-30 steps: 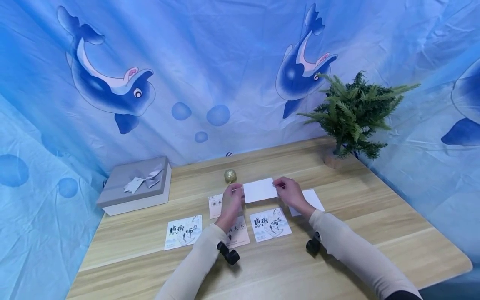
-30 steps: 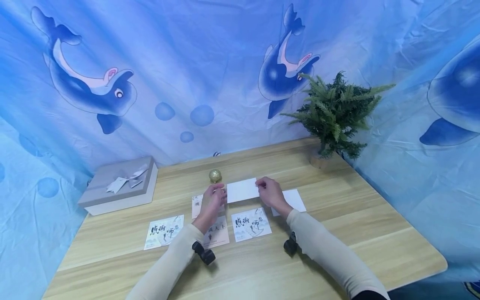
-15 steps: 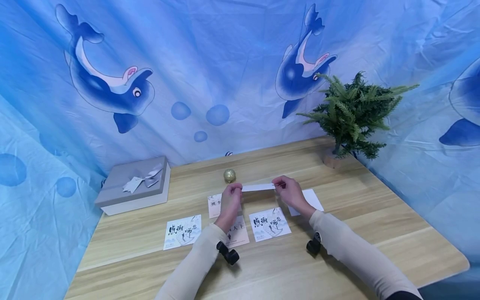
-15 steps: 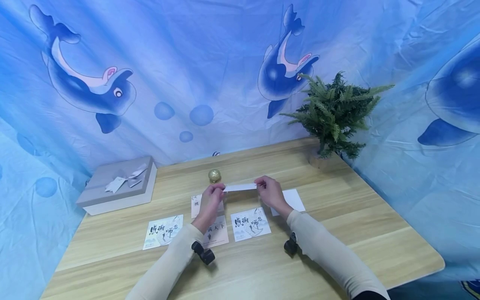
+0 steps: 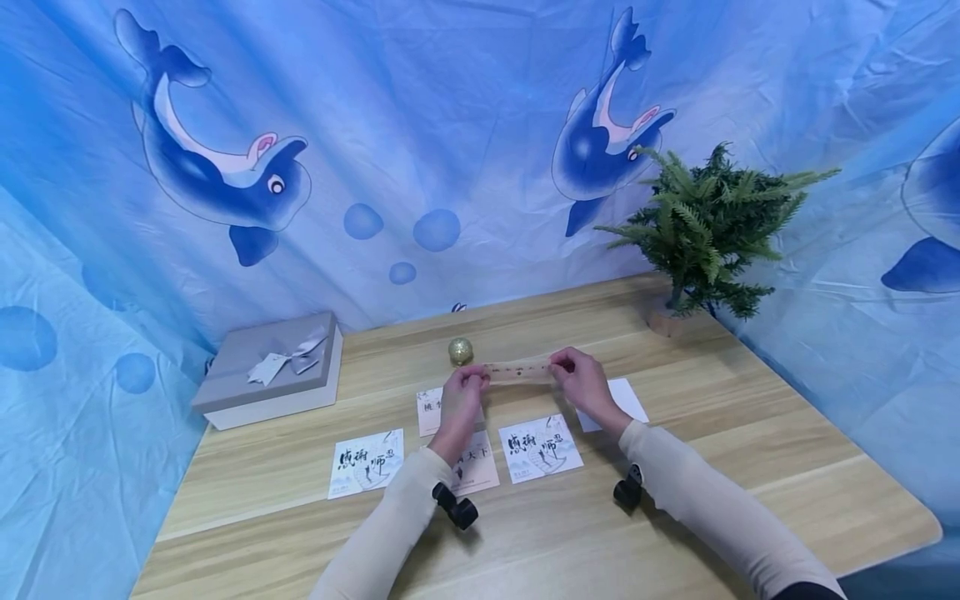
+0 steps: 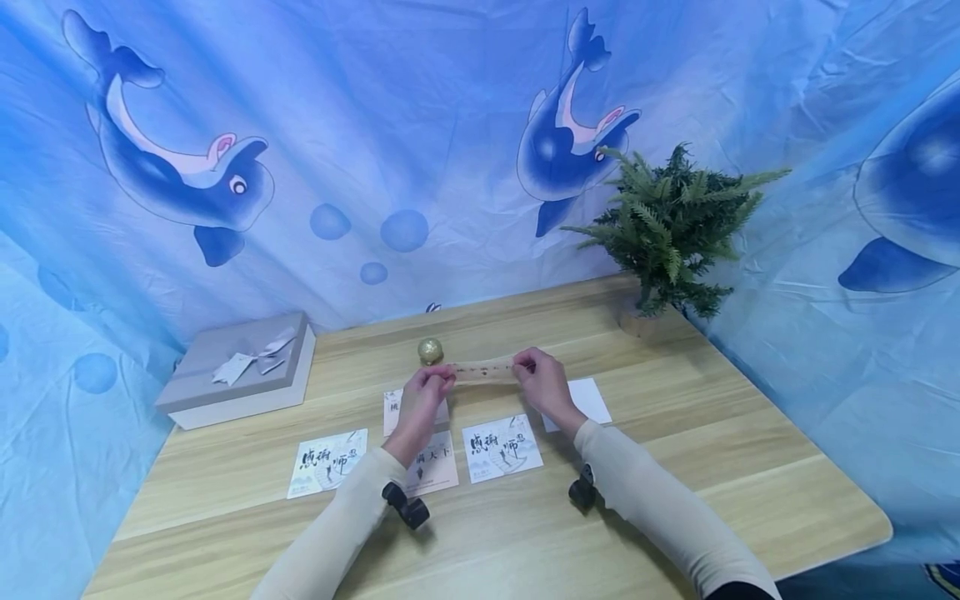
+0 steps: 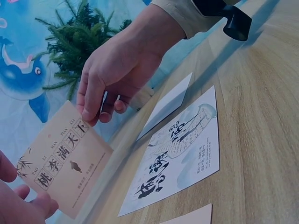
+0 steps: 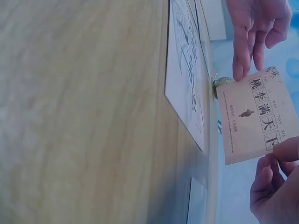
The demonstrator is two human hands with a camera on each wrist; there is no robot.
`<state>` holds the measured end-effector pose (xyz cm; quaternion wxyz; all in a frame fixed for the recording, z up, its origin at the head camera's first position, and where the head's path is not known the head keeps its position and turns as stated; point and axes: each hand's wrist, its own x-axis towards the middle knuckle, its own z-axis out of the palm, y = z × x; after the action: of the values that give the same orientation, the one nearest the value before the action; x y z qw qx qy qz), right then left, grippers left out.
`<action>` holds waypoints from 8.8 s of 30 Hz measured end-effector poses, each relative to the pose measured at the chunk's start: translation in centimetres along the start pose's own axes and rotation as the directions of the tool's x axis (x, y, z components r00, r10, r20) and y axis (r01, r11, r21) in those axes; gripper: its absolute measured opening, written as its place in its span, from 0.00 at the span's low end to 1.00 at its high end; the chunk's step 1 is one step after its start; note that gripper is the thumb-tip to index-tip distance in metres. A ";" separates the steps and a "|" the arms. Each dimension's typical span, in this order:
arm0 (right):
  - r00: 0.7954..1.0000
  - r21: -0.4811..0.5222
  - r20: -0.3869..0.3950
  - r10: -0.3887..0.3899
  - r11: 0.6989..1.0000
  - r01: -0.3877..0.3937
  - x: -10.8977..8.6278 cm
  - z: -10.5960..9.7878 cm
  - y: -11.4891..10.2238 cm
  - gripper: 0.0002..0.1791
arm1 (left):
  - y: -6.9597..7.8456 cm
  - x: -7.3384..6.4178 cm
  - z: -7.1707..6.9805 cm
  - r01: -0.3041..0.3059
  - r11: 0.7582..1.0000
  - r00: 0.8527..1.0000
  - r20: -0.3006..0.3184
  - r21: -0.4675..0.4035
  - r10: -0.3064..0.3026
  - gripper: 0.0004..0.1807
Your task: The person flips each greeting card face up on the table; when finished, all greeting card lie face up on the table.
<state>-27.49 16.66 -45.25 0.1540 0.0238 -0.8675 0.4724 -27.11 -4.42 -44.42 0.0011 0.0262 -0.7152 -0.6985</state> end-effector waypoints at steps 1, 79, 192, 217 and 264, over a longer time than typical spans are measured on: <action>1.000 0.001 -0.003 0.003 1.000 -0.003 0.0 0.0 0.0 0.05 | 0.0 0.0 0.0 -0.001 1.000 1.000 0.000 0.001 0.001 0.15; 0.994 0.014 0.077 0.081 0.997 -0.082 0.0 0.4 0.8 0.09 | -0.9 -0.5 -0.2 0.062 0.983 0.996 0.053 0.175 -0.072 0.20; 0.966 -0.214 0.046 0.253 0.947 -0.238 -4.0 -9.7 5.0 0.18 | -0.5 -4.2 9.1 0.248 0.958 0.880 0.447 -0.144 -0.161 0.23; 0.964 0.118 0.004 0.267 0.957 -0.265 -3.7 -11.1 5.7 0.15 | -0.2 -3.7 8.4 0.186 0.963 0.917 0.386 -0.194 -0.099 0.21; 0.964 0.210 -0.053 0.259 0.947 -0.243 -3.6 -10.5 6.4 0.14 | 0.4 -3.9 8.3 0.149 0.908 0.938 0.346 -0.392 -0.005 0.21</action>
<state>-22.72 28.47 -46.17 0.1238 -0.0902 -0.8042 0.5743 -23.52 4.05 -44.07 -0.1437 -0.0656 -0.5394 -0.8271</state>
